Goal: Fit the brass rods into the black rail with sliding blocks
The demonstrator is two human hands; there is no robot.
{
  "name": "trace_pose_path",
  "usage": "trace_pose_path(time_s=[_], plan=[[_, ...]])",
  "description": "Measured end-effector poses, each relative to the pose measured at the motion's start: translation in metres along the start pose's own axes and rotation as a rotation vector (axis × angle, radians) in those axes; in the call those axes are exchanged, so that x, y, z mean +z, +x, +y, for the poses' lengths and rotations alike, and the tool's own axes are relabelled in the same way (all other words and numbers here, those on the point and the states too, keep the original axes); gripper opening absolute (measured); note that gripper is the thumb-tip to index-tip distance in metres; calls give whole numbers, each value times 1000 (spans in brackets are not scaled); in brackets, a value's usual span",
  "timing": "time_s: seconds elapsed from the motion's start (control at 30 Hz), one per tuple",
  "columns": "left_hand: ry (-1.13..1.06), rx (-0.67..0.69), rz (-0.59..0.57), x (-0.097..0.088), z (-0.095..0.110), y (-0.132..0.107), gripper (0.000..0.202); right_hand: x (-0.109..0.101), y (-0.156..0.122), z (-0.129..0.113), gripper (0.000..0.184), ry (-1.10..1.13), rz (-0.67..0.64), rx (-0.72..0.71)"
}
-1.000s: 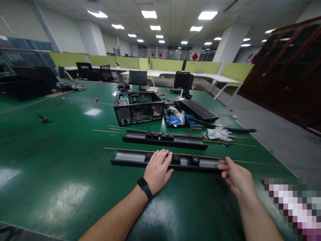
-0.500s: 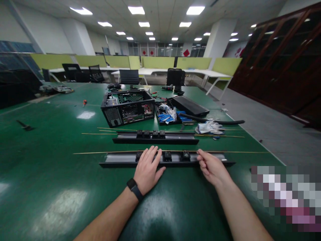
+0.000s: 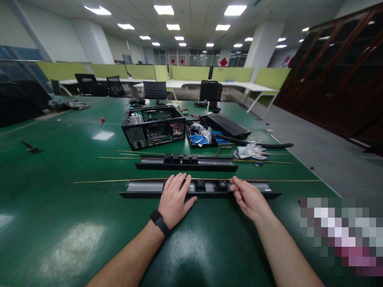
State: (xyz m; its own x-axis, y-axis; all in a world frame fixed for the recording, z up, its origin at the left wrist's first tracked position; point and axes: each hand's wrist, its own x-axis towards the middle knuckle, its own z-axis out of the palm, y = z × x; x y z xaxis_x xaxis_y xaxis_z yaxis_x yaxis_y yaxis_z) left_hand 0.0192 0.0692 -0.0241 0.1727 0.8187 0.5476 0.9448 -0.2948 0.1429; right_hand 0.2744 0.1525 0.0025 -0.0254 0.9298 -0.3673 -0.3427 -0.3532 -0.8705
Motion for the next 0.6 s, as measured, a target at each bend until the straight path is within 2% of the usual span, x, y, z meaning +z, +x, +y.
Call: trace_pose_path(time_s=[0.2,0.27,0.4,0.6], plan=[[-6,-15,13,-1,0,1,57,-17,8,-8,9,97,184,-42],[-11,-11,15,-1,0,0,58,-19,8,-6,8,69,159,-38],[-27,22,-2,0,1,-1,62,-7,2,2,10,0,39,-37],[-35,-9,-4,-5,3,1,52,1,-7,6,9,-1,16,-10]])
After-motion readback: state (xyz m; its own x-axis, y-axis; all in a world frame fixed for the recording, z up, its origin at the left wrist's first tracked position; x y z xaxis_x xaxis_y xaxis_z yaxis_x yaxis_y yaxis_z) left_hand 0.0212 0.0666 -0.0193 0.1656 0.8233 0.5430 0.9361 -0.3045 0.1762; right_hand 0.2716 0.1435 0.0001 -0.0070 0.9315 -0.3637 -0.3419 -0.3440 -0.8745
